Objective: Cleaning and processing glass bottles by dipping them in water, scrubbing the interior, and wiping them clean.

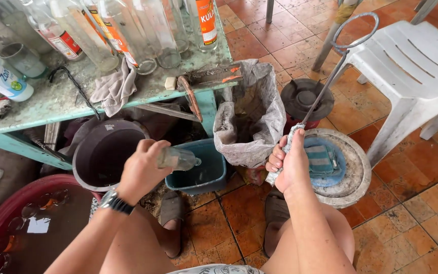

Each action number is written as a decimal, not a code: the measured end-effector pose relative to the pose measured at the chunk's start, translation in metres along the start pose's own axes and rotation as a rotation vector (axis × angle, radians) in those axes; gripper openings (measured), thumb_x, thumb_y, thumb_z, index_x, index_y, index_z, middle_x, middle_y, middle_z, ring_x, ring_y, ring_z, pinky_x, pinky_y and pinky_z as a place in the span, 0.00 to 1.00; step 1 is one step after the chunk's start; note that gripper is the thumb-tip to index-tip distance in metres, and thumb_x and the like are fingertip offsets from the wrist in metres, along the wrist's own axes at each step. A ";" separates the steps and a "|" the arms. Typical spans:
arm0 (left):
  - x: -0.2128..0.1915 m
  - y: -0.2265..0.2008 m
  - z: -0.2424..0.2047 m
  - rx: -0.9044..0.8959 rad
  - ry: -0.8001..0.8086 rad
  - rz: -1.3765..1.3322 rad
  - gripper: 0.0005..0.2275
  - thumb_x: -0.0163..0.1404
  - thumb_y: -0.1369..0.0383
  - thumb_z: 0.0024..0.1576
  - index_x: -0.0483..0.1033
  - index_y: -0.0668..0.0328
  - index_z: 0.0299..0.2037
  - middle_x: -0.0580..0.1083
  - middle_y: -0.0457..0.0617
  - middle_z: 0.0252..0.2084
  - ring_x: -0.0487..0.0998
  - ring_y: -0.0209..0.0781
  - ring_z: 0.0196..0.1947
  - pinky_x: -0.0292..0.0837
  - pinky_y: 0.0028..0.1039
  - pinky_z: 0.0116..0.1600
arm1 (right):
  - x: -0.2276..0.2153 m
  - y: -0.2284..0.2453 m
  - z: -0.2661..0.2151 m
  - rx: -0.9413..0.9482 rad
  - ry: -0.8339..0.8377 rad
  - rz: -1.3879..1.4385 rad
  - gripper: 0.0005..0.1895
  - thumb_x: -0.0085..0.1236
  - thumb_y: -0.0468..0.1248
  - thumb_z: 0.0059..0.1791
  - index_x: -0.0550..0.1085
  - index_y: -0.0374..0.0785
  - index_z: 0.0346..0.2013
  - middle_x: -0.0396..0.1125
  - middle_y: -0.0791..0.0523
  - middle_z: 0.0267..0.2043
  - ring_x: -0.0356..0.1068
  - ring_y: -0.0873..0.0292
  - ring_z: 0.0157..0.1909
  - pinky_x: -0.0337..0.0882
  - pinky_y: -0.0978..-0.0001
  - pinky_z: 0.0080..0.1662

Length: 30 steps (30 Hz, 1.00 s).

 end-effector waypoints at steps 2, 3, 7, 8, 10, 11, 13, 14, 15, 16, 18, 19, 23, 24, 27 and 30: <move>0.043 0.013 0.021 0.015 0.056 0.060 0.30 0.63 0.58 0.46 0.67 0.33 0.62 0.65 0.51 0.58 0.80 0.72 0.47 0.79 0.55 0.52 | 0.004 0.002 -0.001 -0.004 -0.023 0.001 0.30 0.30 0.67 0.57 0.62 0.48 0.29 0.43 0.62 0.18 0.44 0.62 0.14 0.48 0.69 0.19; 0.067 0.019 0.031 0.031 0.106 0.119 0.29 0.62 0.59 0.49 0.66 0.36 0.62 0.64 0.53 0.58 0.81 0.70 0.46 0.80 0.53 0.50 | 0.006 0.003 -0.002 -0.012 -0.043 0.001 0.29 0.31 0.66 0.57 0.62 0.47 0.29 0.43 0.61 0.18 0.45 0.62 0.14 0.48 0.69 0.19; 0.130 0.025 0.057 0.035 0.173 0.143 0.29 0.61 0.63 0.52 0.65 0.43 0.65 0.64 0.57 0.59 0.79 0.69 0.50 0.81 0.53 0.51 | 0.003 0.000 0.002 -0.013 -0.065 0.009 0.29 0.32 0.66 0.57 0.62 0.47 0.29 0.43 0.61 0.18 0.45 0.62 0.14 0.48 0.69 0.19; 0.155 0.036 0.066 0.026 0.229 0.194 0.31 0.62 0.60 0.52 0.63 0.41 0.66 0.63 0.57 0.60 0.79 0.68 0.50 0.81 0.52 0.51 | 0.002 0.000 0.003 -0.014 -0.061 0.009 0.30 0.33 0.67 0.56 0.62 0.47 0.29 0.43 0.61 0.18 0.45 0.62 0.14 0.48 0.69 0.19; 0.196 0.050 0.081 0.022 0.290 0.241 0.33 0.63 0.57 0.51 0.61 0.38 0.67 0.63 0.56 0.61 0.79 0.66 0.51 0.81 0.51 0.51 | 0.001 0.001 0.004 -0.017 -0.062 0.005 0.30 0.34 0.68 0.56 0.63 0.47 0.29 0.43 0.61 0.18 0.45 0.62 0.14 0.48 0.69 0.19; 0.212 0.057 0.086 -0.005 0.314 0.272 0.33 0.64 0.55 0.50 0.61 0.34 0.66 0.63 0.54 0.62 0.79 0.63 0.53 0.80 0.50 0.52 | 0.000 0.002 0.004 -0.020 -0.070 0.001 0.30 0.34 0.67 0.56 0.63 0.46 0.29 0.43 0.61 0.18 0.45 0.62 0.14 0.48 0.69 0.19; 0.232 0.061 0.090 -0.029 0.344 0.301 0.34 0.65 0.54 0.49 0.61 0.30 0.66 0.63 0.51 0.63 0.78 0.61 0.55 0.79 0.50 0.53 | 0.000 0.004 0.003 -0.022 -0.084 -0.007 0.30 0.34 0.67 0.56 0.63 0.46 0.28 0.43 0.61 0.18 0.45 0.62 0.14 0.48 0.69 0.19; 0.236 0.058 0.090 -0.016 0.349 0.317 0.33 0.64 0.54 0.51 0.61 0.33 0.67 0.63 0.53 0.63 0.77 0.60 0.56 0.78 0.48 0.53 | -0.001 0.005 0.002 -0.026 -0.096 -0.009 0.30 0.35 0.67 0.56 0.63 0.46 0.28 0.43 0.61 0.18 0.45 0.62 0.14 0.49 0.69 0.18; 0.239 0.056 0.090 -0.003 0.354 0.334 0.33 0.63 0.55 0.52 0.60 0.35 0.67 0.63 0.54 0.62 0.76 0.60 0.56 0.76 0.47 0.53 | -0.001 0.006 0.001 -0.031 -0.107 -0.010 0.30 0.35 0.67 0.56 0.64 0.46 0.28 0.43 0.61 0.18 0.45 0.63 0.14 0.49 0.70 0.18; 0.243 0.055 0.091 -0.001 0.358 0.332 0.33 0.63 0.55 0.52 0.60 0.35 0.67 0.63 0.54 0.62 0.76 0.60 0.56 0.76 0.47 0.53 | -0.002 0.006 0.001 -0.030 -0.111 -0.013 0.30 0.35 0.67 0.56 0.64 0.46 0.28 0.43 0.61 0.18 0.45 0.63 0.14 0.49 0.70 0.18; 0.248 0.056 0.091 -0.005 0.352 0.369 0.34 0.63 0.54 0.51 0.60 0.35 0.67 0.63 0.52 0.62 0.75 0.58 0.57 0.75 0.47 0.55 | -0.003 0.006 0.001 -0.026 -0.113 -0.012 0.30 0.35 0.67 0.56 0.64 0.45 0.28 0.42 0.61 0.18 0.44 0.63 0.14 0.48 0.70 0.18; 0.249 0.056 0.092 -0.006 0.353 0.369 0.34 0.63 0.54 0.51 0.60 0.35 0.67 0.63 0.52 0.62 0.75 0.58 0.57 0.75 0.47 0.55 | -0.004 0.005 0.002 -0.025 -0.114 -0.012 0.30 0.35 0.67 0.56 0.64 0.45 0.28 0.42 0.61 0.18 0.44 0.63 0.14 0.48 0.70 0.18; 0.238 0.052 0.094 -0.013 0.343 0.399 0.34 0.65 0.54 0.50 0.61 0.33 0.67 0.64 0.50 0.63 0.75 0.57 0.57 0.74 0.47 0.56 | -0.007 0.007 0.003 -0.036 -0.112 -0.016 0.30 0.35 0.66 0.56 0.64 0.45 0.28 0.43 0.61 0.18 0.45 0.63 0.14 0.48 0.70 0.18; 0.233 0.049 0.093 -0.003 0.346 0.412 0.35 0.65 0.54 0.49 0.61 0.32 0.67 0.64 0.49 0.63 0.75 0.56 0.57 0.75 0.47 0.56 | -0.007 0.008 0.003 -0.043 -0.115 -0.026 0.30 0.35 0.66 0.56 0.64 0.45 0.28 0.43 0.61 0.18 0.45 0.63 0.14 0.48 0.70 0.18; 0.210 0.048 0.098 0.040 0.300 0.355 0.34 0.64 0.54 0.47 0.63 0.32 0.65 0.66 0.49 0.60 0.77 0.58 0.56 0.76 0.49 0.54 | -0.006 0.011 -0.003 -0.065 -0.132 -0.044 0.30 0.35 0.66 0.56 0.65 0.45 0.29 0.43 0.61 0.18 0.45 0.63 0.14 0.49 0.70 0.18; 0.169 0.032 0.095 0.105 0.286 0.380 0.32 0.63 0.54 0.48 0.64 0.34 0.65 0.66 0.50 0.58 0.78 0.57 0.53 0.76 0.46 0.50 | -0.009 0.010 -0.004 -0.079 -0.132 -0.051 0.30 0.35 0.67 0.56 0.65 0.46 0.29 0.44 0.61 0.17 0.46 0.63 0.14 0.50 0.71 0.18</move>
Point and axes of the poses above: each hand's wrist, its own z-axis towards the middle knuckle, its own x-axis out of the palm, y = z × x, the point moved 8 cm from there along z, towards the middle knuckle
